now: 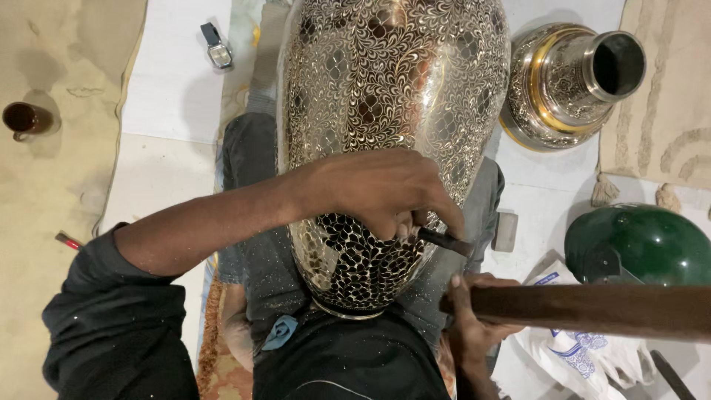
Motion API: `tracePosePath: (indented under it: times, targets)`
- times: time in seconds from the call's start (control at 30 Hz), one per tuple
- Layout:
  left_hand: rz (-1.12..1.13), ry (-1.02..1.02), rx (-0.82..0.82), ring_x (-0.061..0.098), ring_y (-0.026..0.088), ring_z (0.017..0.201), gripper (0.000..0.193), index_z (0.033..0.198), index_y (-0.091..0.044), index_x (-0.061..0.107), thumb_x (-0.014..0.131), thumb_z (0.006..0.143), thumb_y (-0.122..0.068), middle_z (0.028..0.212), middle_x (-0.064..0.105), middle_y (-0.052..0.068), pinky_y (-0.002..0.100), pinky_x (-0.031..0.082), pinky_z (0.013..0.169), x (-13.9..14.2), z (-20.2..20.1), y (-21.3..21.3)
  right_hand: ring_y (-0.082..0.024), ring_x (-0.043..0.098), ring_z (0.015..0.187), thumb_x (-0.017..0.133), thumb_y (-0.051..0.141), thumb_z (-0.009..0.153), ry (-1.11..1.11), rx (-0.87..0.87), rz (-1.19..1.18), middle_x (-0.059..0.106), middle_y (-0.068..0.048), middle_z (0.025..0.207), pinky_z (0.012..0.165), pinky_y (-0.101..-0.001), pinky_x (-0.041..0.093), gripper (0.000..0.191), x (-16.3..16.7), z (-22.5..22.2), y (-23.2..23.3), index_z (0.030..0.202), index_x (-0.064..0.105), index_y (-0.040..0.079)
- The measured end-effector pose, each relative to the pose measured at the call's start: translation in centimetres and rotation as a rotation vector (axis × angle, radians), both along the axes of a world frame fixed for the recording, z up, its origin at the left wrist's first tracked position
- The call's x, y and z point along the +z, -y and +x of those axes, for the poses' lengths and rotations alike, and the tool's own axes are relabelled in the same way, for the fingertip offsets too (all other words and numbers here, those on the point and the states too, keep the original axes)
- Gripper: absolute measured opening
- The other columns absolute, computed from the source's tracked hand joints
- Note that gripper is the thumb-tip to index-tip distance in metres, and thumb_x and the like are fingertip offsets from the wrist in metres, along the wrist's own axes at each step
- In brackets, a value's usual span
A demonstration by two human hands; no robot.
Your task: The person sits on the floor with a large engraved brass vase on their lap. They hold a small chisel against the vase surface with one hand and strike it with a wooden mallet held in the other hand, working along the decorative pattern, and occasionally reposition the chisel to a new spot.
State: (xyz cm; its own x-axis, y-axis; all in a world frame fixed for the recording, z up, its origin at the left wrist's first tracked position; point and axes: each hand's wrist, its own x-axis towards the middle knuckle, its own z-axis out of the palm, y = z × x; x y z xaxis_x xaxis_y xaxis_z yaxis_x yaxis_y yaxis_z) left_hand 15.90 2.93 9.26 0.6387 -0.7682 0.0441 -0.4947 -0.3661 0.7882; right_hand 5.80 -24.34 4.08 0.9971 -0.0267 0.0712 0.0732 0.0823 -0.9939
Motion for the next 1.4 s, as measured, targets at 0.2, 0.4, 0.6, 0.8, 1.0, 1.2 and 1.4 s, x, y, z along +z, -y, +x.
tracePosePath:
  times: [0.2,0.4,0.6,0.8,1.0,1.2,1.4]
  targets:
    - [-0.175,0.069,-0.042,0.076,0.011,0.067,0.057,0.126,-0.017,0.071,0.067,0.075,0.008,0.077,0.077,0.005,0.025,0.050,0.045,-0.5,0.2,-0.4,-0.012,0.064,0.071,0.078,-0.007,0.083,-0.155,-0.011,-0.433,0.067,-0.010,0.083,0.064,-0.0235,0.051,0.021,-0.9,-1.3,1.7,0.098,0.065,0.000]
    - [-0.140,0.026,-0.044,0.076,0.013,0.063,0.059,0.126,-0.018,0.070,0.070,0.073,0.008,0.074,0.076,0.006,0.027,0.054,0.043,-0.3,0.2,-0.4,-0.015,0.064,0.072,0.077,-0.005,0.085,0.098,0.057,-0.564,0.069,-0.012,0.085,0.067,-0.0267,0.052,0.016,-1.3,-1.0,0.6,0.091,0.062,-0.001]
    - [-0.179,0.087,-0.040,0.077,0.013,0.067,0.059,0.122,-0.017,0.072,0.072,0.069,0.010,0.076,0.076,0.004,0.028,0.056,0.048,0.1,0.0,-0.7,-0.014,0.068,0.075,0.078,-0.004,0.086,0.065,0.049,-0.512,0.070,-0.011,0.085,0.069,-0.0257,0.056,0.019,-2.2,-0.9,0.5,0.082,0.060,0.001]
    - [-0.292,0.097,-0.058,0.075,0.014,0.065,0.050,0.124,-0.014,0.073,0.069,0.078,0.004,0.072,0.074,0.006,0.031,0.052,0.046,-0.1,0.1,-1.2,-0.012,0.063,0.077,0.081,0.000,0.084,-0.078,-0.010,-0.497,0.068,-0.007,0.089,0.071,-0.0256,0.052,0.019,-0.8,-1.4,1.7,0.097,0.066,-0.001]
    - [-0.284,-0.063,0.052,0.079,0.016,0.064,0.056,0.125,-0.013,0.072,0.059,0.075,0.010,0.089,0.081,0.010,0.032,0.055,0.043,0.2,-0.5,-1.2,-0.010,0.065,0.060,0.081,0.009,0.077,-0.173,0.164,-0.508,0.070,-0.002,0.075,0.057,-0.0253,0.056,0.020,0.4,-1.0,2.1,0.091,0.068,0.004]
    - [-0.591,-0.508,0.545,0.084,0.026,0.084,0.067,0.140,-0.008,0.057,0.056,0.077,0.014,0.111,0.078,0.020,0.026,0.068,0.069,-0.1,-4.3,-1.4,-0.010,0.065,0.064,0.089,0.011,0.070,-0.430,0.105,-0.530,0.072,-0.004,0.078,0.059,-0.0263,0.053,0.031,-0.7,-0.9,-0.5,0.094,0.071,0.001]
    - [-0.105,-0.213,0.392,0.081,0.019,0.077,0.073,0.137,-0.009,0.061,0.048,0.071,0.020,0.112,0.076,0.018,0.027,0.055,0.031,-1.0,-5.4,-1.1,-0.011,0.065,0.064,0.088,0.010,0.074,-0.464,0.109,-0.622,0.071,-0.004,0.075,0.059,-0.0273,0.053,0.028,-0.3,0.0,-1.9,0.094,0.070,0.001]
